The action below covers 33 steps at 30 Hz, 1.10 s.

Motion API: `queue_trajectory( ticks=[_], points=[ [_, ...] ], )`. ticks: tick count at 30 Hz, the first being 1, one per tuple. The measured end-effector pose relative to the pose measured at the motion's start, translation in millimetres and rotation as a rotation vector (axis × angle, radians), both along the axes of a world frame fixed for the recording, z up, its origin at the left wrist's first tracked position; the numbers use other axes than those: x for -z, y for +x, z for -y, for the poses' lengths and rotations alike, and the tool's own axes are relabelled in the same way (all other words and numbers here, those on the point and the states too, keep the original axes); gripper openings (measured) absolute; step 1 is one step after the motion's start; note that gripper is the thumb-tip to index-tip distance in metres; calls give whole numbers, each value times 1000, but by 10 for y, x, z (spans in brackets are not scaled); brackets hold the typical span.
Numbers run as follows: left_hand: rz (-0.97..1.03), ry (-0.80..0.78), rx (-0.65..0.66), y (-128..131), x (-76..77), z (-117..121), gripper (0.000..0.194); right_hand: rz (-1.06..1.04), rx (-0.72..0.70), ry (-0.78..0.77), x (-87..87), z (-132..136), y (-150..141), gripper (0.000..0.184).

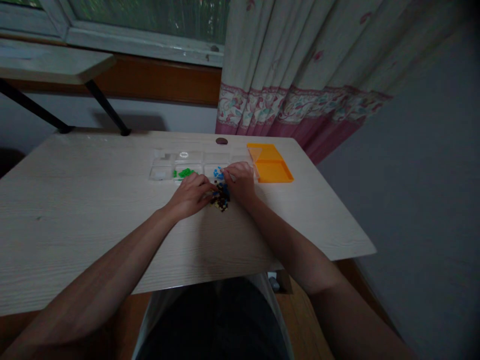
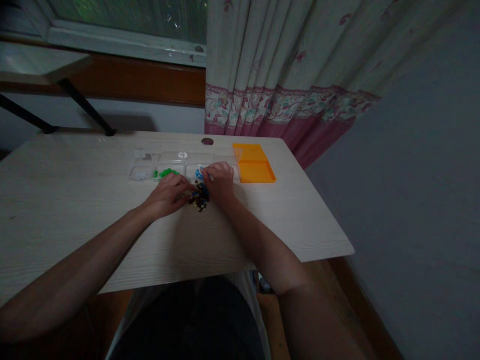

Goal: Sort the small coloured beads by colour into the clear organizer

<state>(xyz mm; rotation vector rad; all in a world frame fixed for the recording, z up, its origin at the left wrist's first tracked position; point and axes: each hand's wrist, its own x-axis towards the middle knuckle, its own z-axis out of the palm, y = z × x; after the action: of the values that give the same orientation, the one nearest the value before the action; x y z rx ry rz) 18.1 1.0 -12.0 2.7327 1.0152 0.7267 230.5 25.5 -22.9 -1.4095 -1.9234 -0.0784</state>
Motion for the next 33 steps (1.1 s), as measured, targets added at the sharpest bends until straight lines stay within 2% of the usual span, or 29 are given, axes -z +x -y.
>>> queue_trajectory(
  ticks=[11,15,18,23,25,33],
  points=[
    [6,36,-19,-7,18,-18,18,-2,8,-12,-18,15,-17,24],
    [78,52,-81,-2,34,-45,17,-7,0,-1,-14,13,-12,25],
    [199,54,-187,0,26,-62,20,-4,-56,-12,-48,41,-14,28],
    [307,6,-300,-16,4,-85,19,70,-264,-41,-110,125,-65,30],
    [314,5,-304,-21,10,-91,19,94,-302,-48,-106,142,-92,29],
    [278,11,-256,6,16,-82,22,24,-313,-47,-50,89,-116,22]
  ],
)
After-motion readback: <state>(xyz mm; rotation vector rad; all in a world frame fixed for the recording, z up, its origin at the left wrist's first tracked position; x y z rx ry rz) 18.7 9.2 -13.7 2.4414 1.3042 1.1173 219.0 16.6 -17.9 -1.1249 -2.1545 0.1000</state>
